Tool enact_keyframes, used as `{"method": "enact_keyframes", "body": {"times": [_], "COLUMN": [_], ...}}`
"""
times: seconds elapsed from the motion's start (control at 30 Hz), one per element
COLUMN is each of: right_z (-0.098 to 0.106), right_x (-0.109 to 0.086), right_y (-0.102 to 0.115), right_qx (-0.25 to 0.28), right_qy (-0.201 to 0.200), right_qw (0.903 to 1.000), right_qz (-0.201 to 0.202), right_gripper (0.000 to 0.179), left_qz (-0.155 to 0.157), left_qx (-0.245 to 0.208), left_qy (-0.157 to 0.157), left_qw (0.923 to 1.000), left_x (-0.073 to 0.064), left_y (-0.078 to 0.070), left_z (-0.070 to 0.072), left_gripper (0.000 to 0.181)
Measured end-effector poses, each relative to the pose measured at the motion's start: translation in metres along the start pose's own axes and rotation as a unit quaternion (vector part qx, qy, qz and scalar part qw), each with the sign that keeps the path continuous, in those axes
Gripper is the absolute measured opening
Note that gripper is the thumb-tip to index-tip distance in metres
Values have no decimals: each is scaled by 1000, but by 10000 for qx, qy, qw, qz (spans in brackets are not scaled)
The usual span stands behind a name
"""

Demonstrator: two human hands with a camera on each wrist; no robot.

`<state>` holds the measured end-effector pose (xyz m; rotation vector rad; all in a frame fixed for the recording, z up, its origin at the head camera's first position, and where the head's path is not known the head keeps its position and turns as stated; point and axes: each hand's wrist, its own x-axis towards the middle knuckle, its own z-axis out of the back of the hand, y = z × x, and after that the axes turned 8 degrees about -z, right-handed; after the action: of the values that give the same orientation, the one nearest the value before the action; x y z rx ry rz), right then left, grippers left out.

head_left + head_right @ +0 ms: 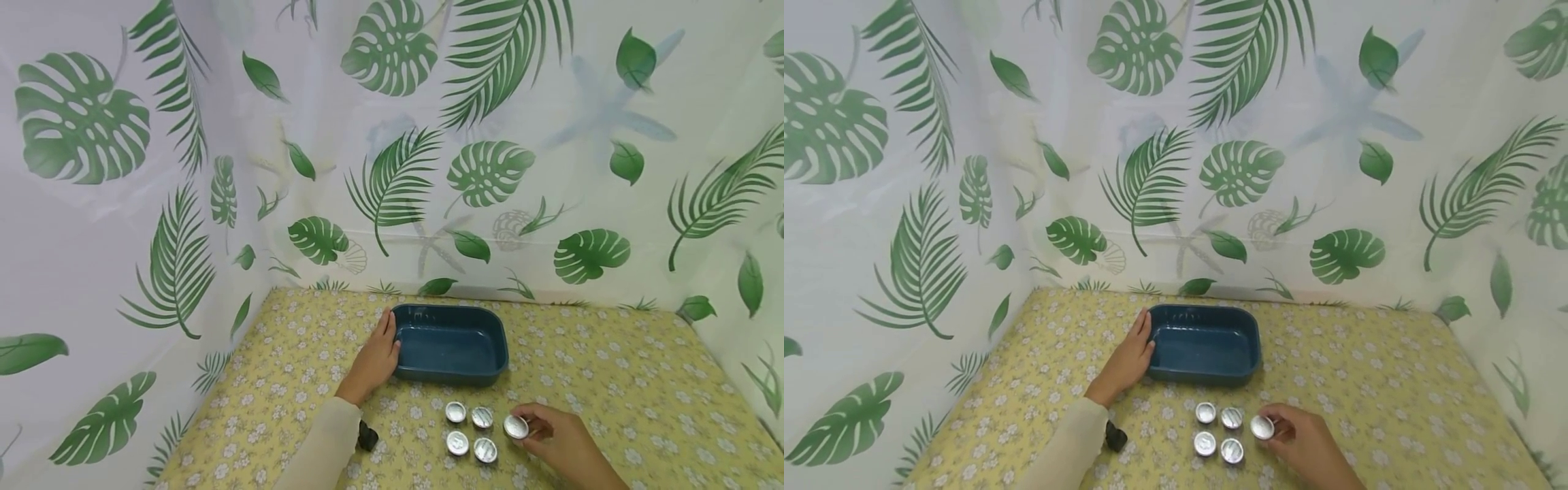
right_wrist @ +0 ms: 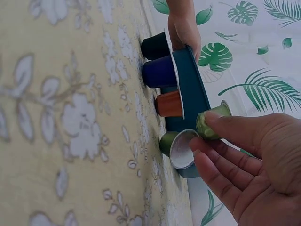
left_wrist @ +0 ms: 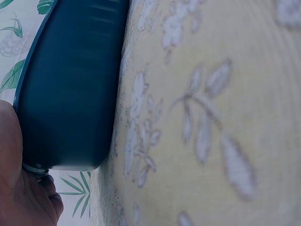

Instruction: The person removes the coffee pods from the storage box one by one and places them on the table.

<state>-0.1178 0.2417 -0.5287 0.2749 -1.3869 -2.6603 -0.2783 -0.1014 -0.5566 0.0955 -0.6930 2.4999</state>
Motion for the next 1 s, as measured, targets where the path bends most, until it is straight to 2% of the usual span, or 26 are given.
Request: {"method": "enact_keyframes", "body": {"times": [0.27, 0.77, 1.0], "right_z": [-1, -7, -9], "right_x": [-4, -6, -7], "right_y": [-3, -22, -26], "right_qx": [69, 172, 316], "right_qy": [97, 350, 720], "right_qw": [9999, 9979, 9963], "right_qz": [-36, 525, 340], "right_gripper": [45, 42, 39], "left_qz": [12, 50, 69], "left_qx": [14, -2, 26], "left_qy": [-2, 28, 6], "left_qw": [10000, 10000, 10000], "left_x": [2, -1, 0], "left_y": [2, -1, -1], "left_z": [-3, -1, -1], "left_gripper": [63, 63, 63]}}
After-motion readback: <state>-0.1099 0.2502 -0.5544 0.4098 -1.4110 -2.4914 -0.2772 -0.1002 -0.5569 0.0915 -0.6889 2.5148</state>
